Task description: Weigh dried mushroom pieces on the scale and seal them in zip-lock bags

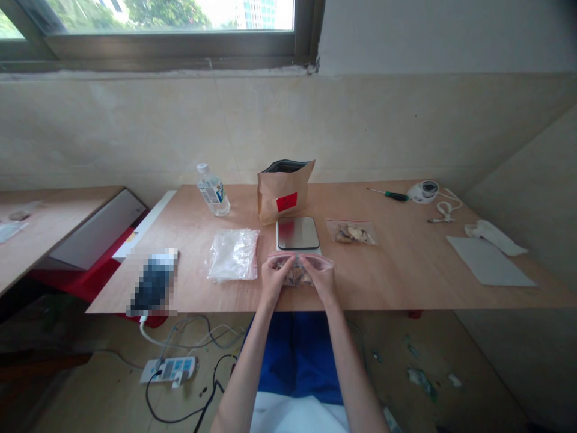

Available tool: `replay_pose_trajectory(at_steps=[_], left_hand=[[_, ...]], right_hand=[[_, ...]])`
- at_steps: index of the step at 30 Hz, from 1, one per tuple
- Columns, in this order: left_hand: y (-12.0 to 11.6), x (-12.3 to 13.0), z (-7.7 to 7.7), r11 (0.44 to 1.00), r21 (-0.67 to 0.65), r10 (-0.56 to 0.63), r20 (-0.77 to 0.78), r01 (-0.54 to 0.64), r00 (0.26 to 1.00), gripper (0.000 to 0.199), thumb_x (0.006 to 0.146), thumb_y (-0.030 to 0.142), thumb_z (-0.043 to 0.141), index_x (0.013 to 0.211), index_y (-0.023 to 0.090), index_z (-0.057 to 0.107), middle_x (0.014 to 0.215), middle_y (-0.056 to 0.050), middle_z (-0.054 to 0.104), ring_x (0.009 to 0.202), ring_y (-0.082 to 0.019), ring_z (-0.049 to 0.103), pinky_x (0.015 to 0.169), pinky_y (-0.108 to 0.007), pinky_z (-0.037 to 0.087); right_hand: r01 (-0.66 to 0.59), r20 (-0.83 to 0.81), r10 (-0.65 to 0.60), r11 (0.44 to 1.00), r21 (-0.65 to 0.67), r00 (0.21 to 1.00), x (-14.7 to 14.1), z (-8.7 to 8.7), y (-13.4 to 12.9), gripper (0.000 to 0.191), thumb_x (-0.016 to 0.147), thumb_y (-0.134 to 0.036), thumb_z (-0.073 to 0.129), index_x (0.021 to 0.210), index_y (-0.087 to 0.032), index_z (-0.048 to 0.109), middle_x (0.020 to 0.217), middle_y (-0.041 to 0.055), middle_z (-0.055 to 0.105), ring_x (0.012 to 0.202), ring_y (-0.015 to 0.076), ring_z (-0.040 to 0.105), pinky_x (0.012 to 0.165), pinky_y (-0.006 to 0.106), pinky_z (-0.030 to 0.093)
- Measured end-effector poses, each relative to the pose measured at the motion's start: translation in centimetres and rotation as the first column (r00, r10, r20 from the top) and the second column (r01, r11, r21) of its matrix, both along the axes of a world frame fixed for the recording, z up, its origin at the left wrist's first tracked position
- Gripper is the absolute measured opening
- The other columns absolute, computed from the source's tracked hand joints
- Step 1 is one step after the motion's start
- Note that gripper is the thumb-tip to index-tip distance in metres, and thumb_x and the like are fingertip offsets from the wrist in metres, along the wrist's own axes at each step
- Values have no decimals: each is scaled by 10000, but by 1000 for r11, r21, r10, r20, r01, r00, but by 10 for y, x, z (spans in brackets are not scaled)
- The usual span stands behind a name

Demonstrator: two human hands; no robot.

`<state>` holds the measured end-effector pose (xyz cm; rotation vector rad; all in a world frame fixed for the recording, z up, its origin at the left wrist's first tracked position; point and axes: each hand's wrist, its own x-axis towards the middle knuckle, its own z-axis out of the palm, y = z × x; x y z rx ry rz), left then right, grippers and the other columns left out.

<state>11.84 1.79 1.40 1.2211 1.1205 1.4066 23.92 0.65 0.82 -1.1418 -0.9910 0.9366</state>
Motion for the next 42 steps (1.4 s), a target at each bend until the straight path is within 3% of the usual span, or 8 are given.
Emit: replay_pose_trajectory(at_steps=[6,16,21,24,28,35,42], left_hand=[[0,-1,5,995,101,-8,-38,12,999,186,728,350,668,753,170,705,793,-65,678,816,-192,618,768,-301,475],[-2,0,5,996,92,4,-69,2,998,180,741,335,656,764,160,686,781,-48,663,767,-163,617,712,-254,465],[-1,0,3,999,26,22,12,-23,1000,231,733,376,660,793,158,705,792,-50,688,753,-172,628,684,-258,468],[2,-4,0,994,-2,114,61,-114,992,264,784,415,598,791,171,699,769,-32,673,725,-148,604,664,-241,452],[6,-10,-3,981,28,189,65,-191,980,347,842,458,499,730,174,662,645,-4,585,619,-115,520,597,-217,403],[6,-8,-3,982,30,181,92,-184,979,373,828,487,506,659,168,597,592,27,475,566,-95,417,554,-203,339],[6,-7,6,986,22,165,100,-168,981,422,808,484,540,549,168,435,541,49,332,517,-79,305,488,-202,259]], right_hand=[[-15,22,14,999,40,1000,-4,0,1,190,707,-376,669,742,-190,681,753,22,689,721,164,640,711,306,527],[70,71,-79,991,118,994,-12,5,-5,165,748,-362,641,762,-199,668,766,20,674,731,161,623,720,287,510],[81,39,-83,995,49,996,-8,6,-6,254,797,-415,581,778,-185,687,777,33,679,721,157,617,693,274,495],[163,11,-162,986,-25,987,-2,1,-4,362,829,-485,508,769,-171,677,681,25,654,582,125,571,576,239,463],[234,-1,-234,972,-26,972,3,-5,-2,404,824,-528,495,742,-165,651,665,22,642,568,112,557,558,219,441],[231,-84,-236,971,-60,968,2,-4,-3,461,807,-581,485,728,-150,630,640,15,621,532,101,545,526,209,434],[294,-89,-304,949,-113,948,4,-6,2,586,826,-651,329,666,-149,585,595,27,612,503,131,558,491,237,430]])
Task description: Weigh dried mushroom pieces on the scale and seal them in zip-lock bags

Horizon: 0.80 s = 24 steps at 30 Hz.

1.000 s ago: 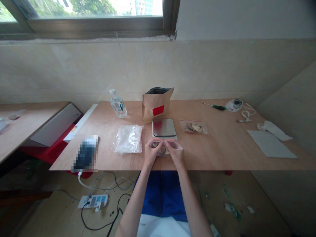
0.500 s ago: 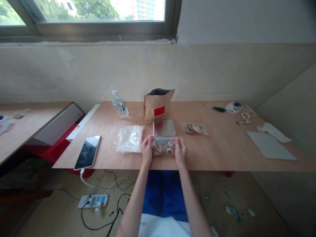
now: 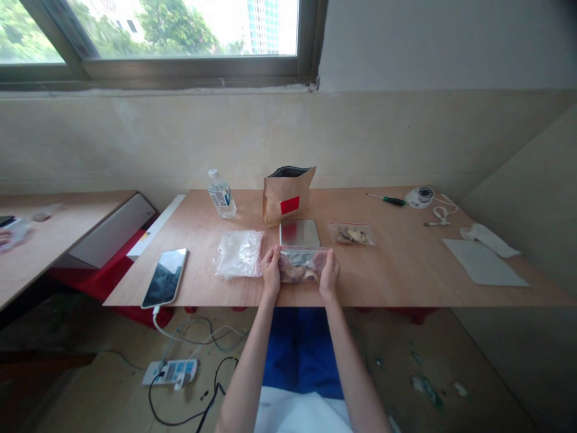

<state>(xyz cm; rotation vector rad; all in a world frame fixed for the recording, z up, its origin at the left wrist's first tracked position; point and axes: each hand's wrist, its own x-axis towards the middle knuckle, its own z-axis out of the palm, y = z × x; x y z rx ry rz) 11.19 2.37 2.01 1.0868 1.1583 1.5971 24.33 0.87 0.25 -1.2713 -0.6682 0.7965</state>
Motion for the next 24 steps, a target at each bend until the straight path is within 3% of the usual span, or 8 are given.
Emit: replay_pose_trajectory(at_steps=[5,9,13,17,21,24], left_hand=[[4,1,0,1000,-18,9,48,-9,999,437,776,502,570,529,166,440,512,50,366,484,-69,331,460,-201,260],[7,-4,-8,993,-116,61,220,-36,974,424,786,556,510,648,158,557,485,48,443,409,-65,373,404,-194,264],[7,-11,-12,989,-150,56,375,1,925,393,764,535,543,672,153,546,502,43,493,398,-49,416,389,-166,270],[4,-12,-10,988,-147,9,389,53,921,372,754,499,578,644,146,532,550,28,528,409,-40,438,387,-160,281],[5,-12,-11,989,-134,-5,404,64,915,350,764,470,580,645,142,545,529,29,522,415,-44,443,396,-159,298],[6,-13,-13,989,-134,6,424,56,906,350,762,466,579,636,141,554,515,30,515,417,-45,439,403,-158,308]], right_hand=[[13,122,-10,1000,-19,992,4,1,2,590,825,-669,294,681,-166,567,568,14,587,506,139,550,513,250,429],[92,243,-84,996,-23,966,25,1,-4,584,837,-671,268,653,-179,523,483,-10,508,439,131,487,479,249,395],[169,346,-135,983,-71,928,80,-8,-3,610,803,-714,268,642,-180,517,509,16,526,471,149,493,503,266,403],[250,431,-160,955,-159,888,151,-13,14,672,775,-733,237,715,-147,563,646,95,605,583,199,562,560,305,439],[401,648,-220,905,-144,729,185,-6,24,636,779,-640,370,1002,-73,553,878,187,629,805,273,590,717,387,448],[518,842,-235,853,-61,485,167,-1,13,692,768,-554,474,1208,-21,447,1146,278,515,1076,366,485,856,486,384]])
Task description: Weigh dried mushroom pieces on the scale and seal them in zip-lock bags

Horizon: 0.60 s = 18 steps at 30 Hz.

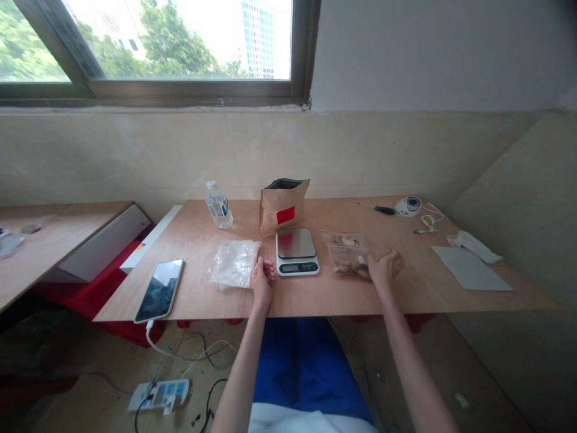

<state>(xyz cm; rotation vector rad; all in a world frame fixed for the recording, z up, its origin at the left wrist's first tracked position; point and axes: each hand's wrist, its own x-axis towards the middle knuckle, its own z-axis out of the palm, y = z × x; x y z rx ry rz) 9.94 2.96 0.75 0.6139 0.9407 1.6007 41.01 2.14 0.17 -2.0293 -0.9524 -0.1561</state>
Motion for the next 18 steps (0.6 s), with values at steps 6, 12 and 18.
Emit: replay_pose_trajectory(at_steps=[6,12,18], left_hand=[[0,-1,0,1000,-21,-11,3,11,1000,340,751,456,595,627,141,561,537,25,530,433,-44,445,418,-161,322],[-2,-2,-1,999,-13,-37,-24,37,999,332,751,456,602,645,143,564,542,27,531,439,-48,446,417,-164,317],[-1,-2,-2,997,-44,-58,-18,57,998,365,755,482,592,632,140,554,519,30,510,418,-41,417,398,-156,278]], right_hand=[[-163,213,246,925,-342,946,-57,-8,-13,513,877,-489,361,1305,-219,445,1405,174,328,1247,383,346,945,560,301],[-256,95,341,837,-484,935,-50,6,24,462,898,-423,367,1307,-228,457,1405,156,355,1272,372,333,983,593,252],[-618,185,629,777,-118,755,-92,83,74,398,878,-342,412,1193,-121,512,1288,199,437,1261,273,370,1027,449,312]])
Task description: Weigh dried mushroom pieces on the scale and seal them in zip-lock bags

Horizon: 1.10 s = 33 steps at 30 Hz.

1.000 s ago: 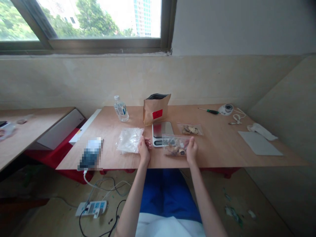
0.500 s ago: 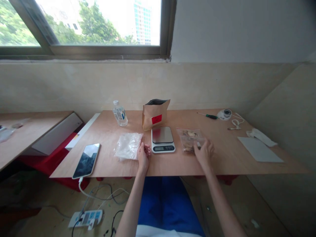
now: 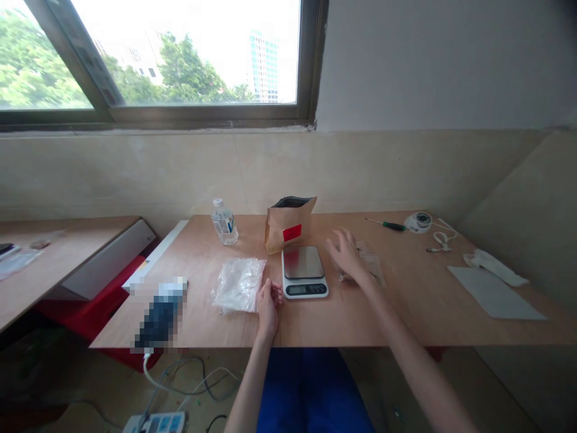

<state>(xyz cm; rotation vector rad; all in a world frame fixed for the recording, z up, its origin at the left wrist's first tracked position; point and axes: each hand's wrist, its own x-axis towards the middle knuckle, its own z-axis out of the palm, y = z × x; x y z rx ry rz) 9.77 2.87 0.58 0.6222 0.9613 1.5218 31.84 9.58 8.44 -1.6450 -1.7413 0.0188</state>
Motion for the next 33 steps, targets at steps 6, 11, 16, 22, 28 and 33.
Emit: replay_pose_trajectory(at_steps=[6,11,16,22,28,33], left_hand=[[-2,0,2,1000,13,-26,2,26,1000,374,728,494,619,613,149,533,547,25,520,417,-48,416,393,-172,273],[-2,0,-2,999,-20,-49,-12,49,999,412,762,519,562,586,148,520,500,25,495,415,-54,406,404,-175,268],[-1,-1,-2,998,-14,-57,3,57,998,398,770,499,561,586,151,505,516,23,507,421,-53,411,415,-175,272],[0,-1,-2,998,-21,-65,16,65,998,392,772,492,559,584,154,497,520,24,504,421,-57,416,419,-183,276],[0,-1,-2,997,-31,-71,4,71,997,399,770,507,550,584,159,494,516,26,495,416,-56,404,414,-186,260],[-1,-1,-1,997,-35,-63,27,64,998,400,753,514,568,583,159,498,513,27,496,427,-59,411,418,-186,262]], right_hand=[[-458,184,430,875,156,884,-72,88,74,389,928,-277,328,1260,-127,462,1341,147,436,1262,215,378,1057,394,294],[-484,460,478,868,-113,748,-95,107,107,321,937,-172,314,1031,-76,605,1067,161,616,1030,219,541,934,349,366],[-502,471,424,864,47,774,-103,117,95,210,906,-185,430,1005,-101,596,1055,123,602,980,194,542,842,270,374],[-393,392,433,902,-181,812,-105,123,86,373,899,-409,433,802,-117,644,757,92,661,698,168,579,604,236,341],[-360,57,533,643,-676,844,-96,133,99,215,752,-205,508,770,-110,699,742,28,689,642,162,592,541,226,392],[-403,-93,553,471,-784,828,-98,134,114,241,598,-151,653,828,-111,712,740,42,697,658,195,620,592,280,483]])
